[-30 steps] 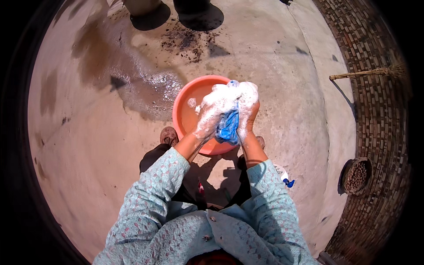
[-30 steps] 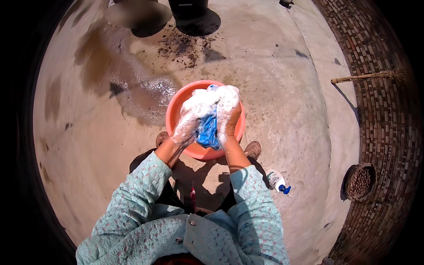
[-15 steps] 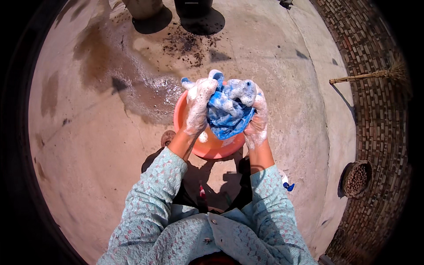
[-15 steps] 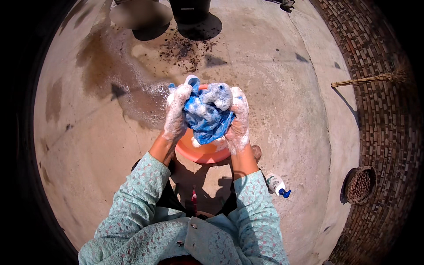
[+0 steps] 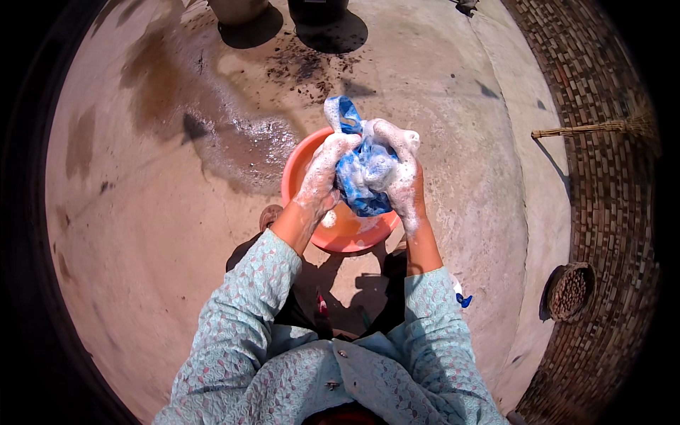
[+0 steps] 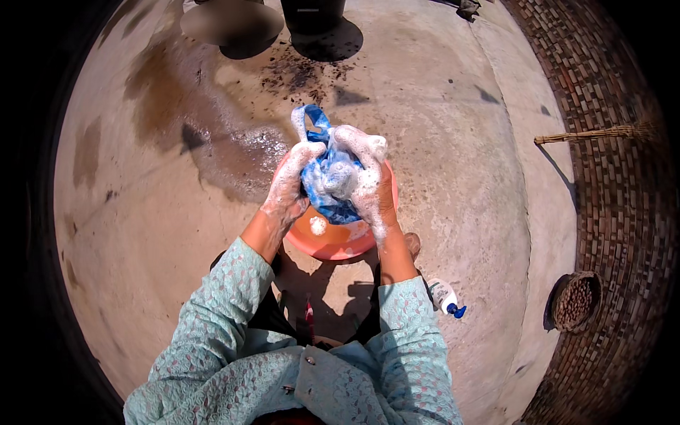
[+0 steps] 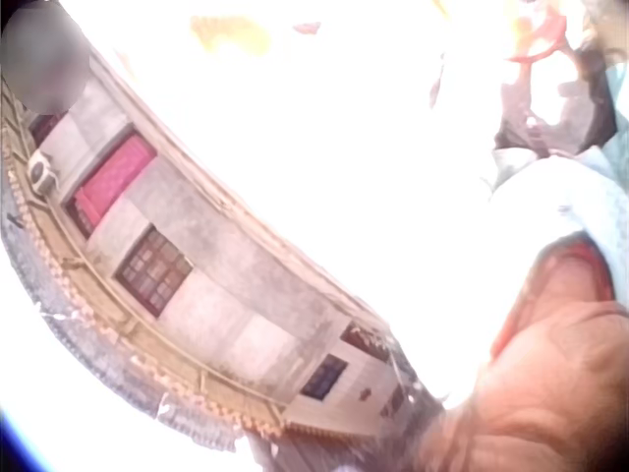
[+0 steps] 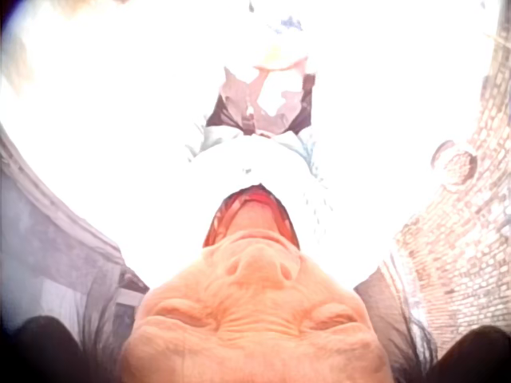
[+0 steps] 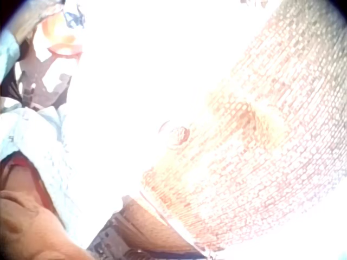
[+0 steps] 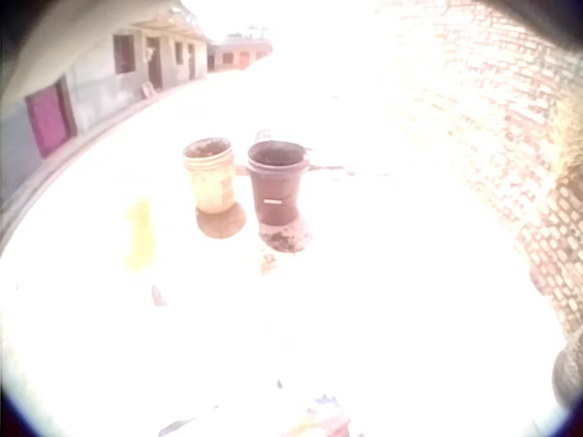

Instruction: The person pours liquid detergent onto a blue cloth and then washes it by hand in a pink basin filled with water. The person scrubs and wrings the cloth repeatedly.

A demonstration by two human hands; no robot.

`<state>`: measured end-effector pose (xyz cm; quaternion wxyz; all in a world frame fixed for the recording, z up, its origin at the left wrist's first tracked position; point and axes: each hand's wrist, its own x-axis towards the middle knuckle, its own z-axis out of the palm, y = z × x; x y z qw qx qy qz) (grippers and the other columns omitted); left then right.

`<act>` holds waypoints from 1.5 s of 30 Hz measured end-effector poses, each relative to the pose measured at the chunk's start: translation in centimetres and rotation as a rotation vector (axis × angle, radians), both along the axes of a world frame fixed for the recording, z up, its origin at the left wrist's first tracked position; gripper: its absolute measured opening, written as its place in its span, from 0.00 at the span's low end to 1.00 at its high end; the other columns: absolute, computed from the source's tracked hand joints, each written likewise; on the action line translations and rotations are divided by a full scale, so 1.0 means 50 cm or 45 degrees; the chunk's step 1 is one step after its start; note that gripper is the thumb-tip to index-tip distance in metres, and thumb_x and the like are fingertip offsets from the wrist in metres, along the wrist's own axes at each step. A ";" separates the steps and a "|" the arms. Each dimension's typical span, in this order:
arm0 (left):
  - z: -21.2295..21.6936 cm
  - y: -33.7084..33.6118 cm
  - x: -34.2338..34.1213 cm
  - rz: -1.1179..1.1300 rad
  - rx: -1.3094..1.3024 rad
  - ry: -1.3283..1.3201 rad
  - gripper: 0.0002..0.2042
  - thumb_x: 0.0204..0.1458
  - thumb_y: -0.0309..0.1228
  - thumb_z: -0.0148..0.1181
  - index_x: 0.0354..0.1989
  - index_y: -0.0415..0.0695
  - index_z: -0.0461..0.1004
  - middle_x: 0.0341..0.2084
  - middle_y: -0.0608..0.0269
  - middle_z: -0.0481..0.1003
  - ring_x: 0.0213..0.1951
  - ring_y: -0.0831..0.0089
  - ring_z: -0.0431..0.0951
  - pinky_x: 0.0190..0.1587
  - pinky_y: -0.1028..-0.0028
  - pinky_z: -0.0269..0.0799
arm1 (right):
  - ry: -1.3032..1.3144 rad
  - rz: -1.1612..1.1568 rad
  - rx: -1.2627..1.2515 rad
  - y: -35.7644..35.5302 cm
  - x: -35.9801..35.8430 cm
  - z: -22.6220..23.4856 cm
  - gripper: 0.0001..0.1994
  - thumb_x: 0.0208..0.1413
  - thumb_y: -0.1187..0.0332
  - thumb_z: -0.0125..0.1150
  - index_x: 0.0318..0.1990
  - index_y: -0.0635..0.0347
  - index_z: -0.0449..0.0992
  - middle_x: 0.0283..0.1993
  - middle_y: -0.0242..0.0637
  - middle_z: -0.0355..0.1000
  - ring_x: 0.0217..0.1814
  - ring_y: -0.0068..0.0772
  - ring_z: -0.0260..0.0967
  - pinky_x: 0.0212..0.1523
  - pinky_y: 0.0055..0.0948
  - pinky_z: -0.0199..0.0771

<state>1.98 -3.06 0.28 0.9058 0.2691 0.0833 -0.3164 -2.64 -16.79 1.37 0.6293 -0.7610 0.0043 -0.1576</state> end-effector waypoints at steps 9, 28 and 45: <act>-0.175 -0.026 -0.044 0.172 0.186 -0.082 0.10 0.54 0.31 0.53 0.43 0.43 0.71 0.37 0.65 0.72 0.34 0.76 0.74 0.38 0.75 0.74 | -0.312 -0.367 -0.570 0.094 -0.071 -0.068 0.22 0.38 0.65 0.70 0.42 0.61 0.72 0.47 0.45 0.68 0.51 0.50 0.64 0.53 0.44 0.62; -0.075 -0.064 -0.087 0.088 0.285 -0.247 0.08 0.53 0.27 0.55 0.41 0.41 0.70 0.33 0.70 0.70 0.34 0.81 0.69 0.37 0.79 0.68 | 0.224 -0.459 0.823 0.000 0.003 -0.121 0.07 0.55 0.69 0.55 0.39 0.60 0.71 0.37 0.30 0.70 0.36 0.21 0.67 0.37 0.24 0.70; -0.073 -0.044 -0.046 -0.041 0.480 -0.189 0.11 0.58 0.36 0.52 0.45 0.46 0.70 0.37 0.67 0.72 0.39 0.76 0.74 0.41 0.75 0.73 | 0.180 -0.558 0.513 0.060 -0.032 -0.115 0.10 0.53 0.72 0.57 0.42 0.63 0.67 0.42 0.37 0.67 0.43 0.30 0.66 0.44 0.27 0.67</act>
